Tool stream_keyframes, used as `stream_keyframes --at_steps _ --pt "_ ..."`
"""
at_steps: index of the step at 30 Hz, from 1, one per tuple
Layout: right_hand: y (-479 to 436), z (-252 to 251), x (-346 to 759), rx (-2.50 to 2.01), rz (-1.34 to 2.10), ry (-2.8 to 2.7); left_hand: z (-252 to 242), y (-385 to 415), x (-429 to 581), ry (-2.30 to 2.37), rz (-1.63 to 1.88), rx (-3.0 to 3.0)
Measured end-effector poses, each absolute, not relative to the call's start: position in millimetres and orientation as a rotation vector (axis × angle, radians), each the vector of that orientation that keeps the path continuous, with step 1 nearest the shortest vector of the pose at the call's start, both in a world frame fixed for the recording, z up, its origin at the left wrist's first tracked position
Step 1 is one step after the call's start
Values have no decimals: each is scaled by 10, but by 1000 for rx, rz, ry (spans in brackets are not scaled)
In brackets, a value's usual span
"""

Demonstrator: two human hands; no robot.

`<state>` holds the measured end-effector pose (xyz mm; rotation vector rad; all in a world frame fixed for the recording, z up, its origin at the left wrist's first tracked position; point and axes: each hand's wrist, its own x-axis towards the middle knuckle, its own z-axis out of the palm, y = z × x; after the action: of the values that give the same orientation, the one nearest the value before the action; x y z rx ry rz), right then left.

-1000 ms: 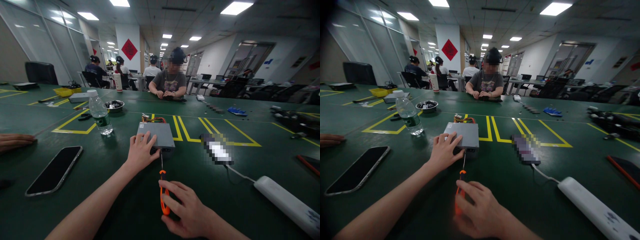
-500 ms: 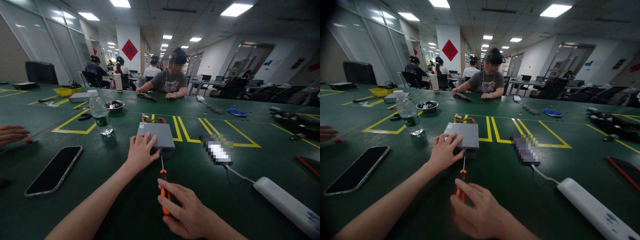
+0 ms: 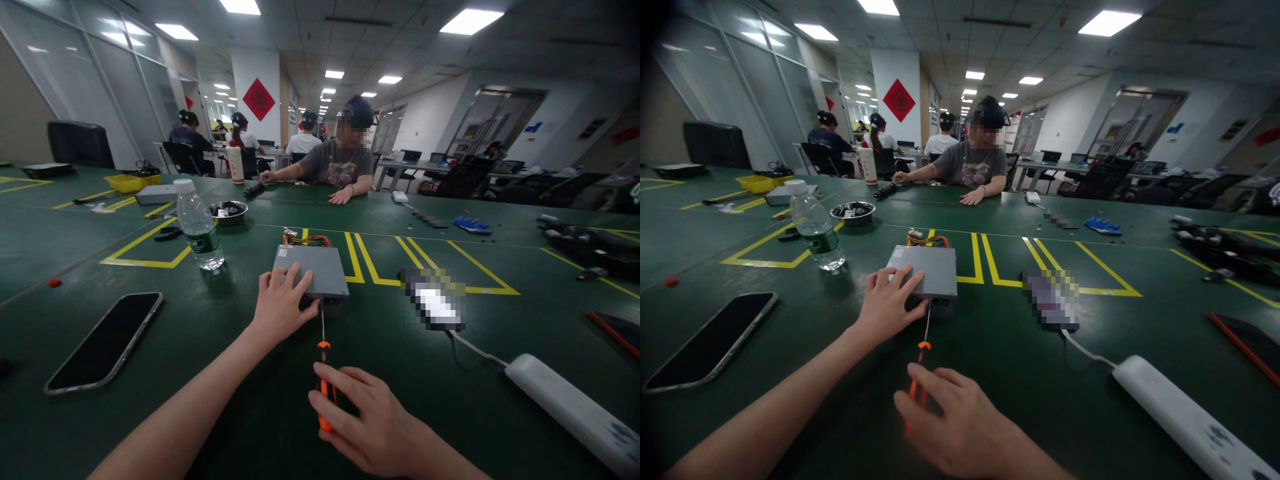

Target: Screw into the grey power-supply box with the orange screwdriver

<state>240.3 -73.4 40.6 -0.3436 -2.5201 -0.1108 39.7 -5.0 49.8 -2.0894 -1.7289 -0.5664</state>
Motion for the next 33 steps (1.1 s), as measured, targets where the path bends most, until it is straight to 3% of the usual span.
stream_keyframes --at_steps 33 --pt "-700 348 2466 -382 -103 -2304 502 -53 400 -1731 -539 -2085"
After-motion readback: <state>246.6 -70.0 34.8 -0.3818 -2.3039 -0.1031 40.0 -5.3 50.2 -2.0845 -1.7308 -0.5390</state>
